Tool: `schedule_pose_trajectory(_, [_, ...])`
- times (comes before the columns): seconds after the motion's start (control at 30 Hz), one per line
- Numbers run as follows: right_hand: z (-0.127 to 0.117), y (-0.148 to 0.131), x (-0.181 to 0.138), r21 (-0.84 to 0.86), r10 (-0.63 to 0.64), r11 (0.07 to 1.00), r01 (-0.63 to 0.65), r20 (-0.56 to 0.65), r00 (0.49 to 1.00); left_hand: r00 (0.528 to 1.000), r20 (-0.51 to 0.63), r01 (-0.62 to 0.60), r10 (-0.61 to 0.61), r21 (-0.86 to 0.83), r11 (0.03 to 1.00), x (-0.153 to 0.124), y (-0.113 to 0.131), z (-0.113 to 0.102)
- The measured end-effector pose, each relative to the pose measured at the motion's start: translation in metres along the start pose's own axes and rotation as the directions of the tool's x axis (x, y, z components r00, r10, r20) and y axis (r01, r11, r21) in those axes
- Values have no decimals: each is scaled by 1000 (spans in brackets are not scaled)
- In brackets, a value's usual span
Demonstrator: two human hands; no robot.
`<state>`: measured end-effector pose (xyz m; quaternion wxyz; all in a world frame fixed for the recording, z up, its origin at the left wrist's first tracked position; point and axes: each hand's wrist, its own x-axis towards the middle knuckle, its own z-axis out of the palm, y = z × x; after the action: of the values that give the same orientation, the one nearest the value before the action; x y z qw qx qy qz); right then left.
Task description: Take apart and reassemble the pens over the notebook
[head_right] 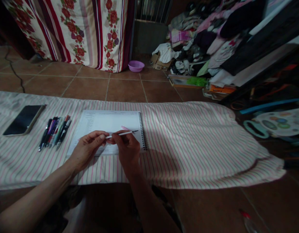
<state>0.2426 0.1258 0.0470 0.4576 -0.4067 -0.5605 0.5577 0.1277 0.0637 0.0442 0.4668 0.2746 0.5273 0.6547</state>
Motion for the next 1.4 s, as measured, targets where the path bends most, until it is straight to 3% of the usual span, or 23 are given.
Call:
schedule_pose_trajectory(0.17, [-1,4,1,32,-53,998,53,3,999,994,41,104,-103,-18,994,-1,1,0])
schedule_pose_trajectory(0.4, [-1,2,1,2,-26,1000,26,7,1000,986,43,164,-164,2,987,-1,2,2])
schedule_pose_trajectory(1.17, [2,-1,-1,15,-35,999,34,8,999,993,83,88,-81,-82,993,0,2,-2])
schedule_pose_trajectory(1.4, [1,2,0,71,-56,996,56,-8,998,984,94,166,-150,-186,969,-2,7,0])
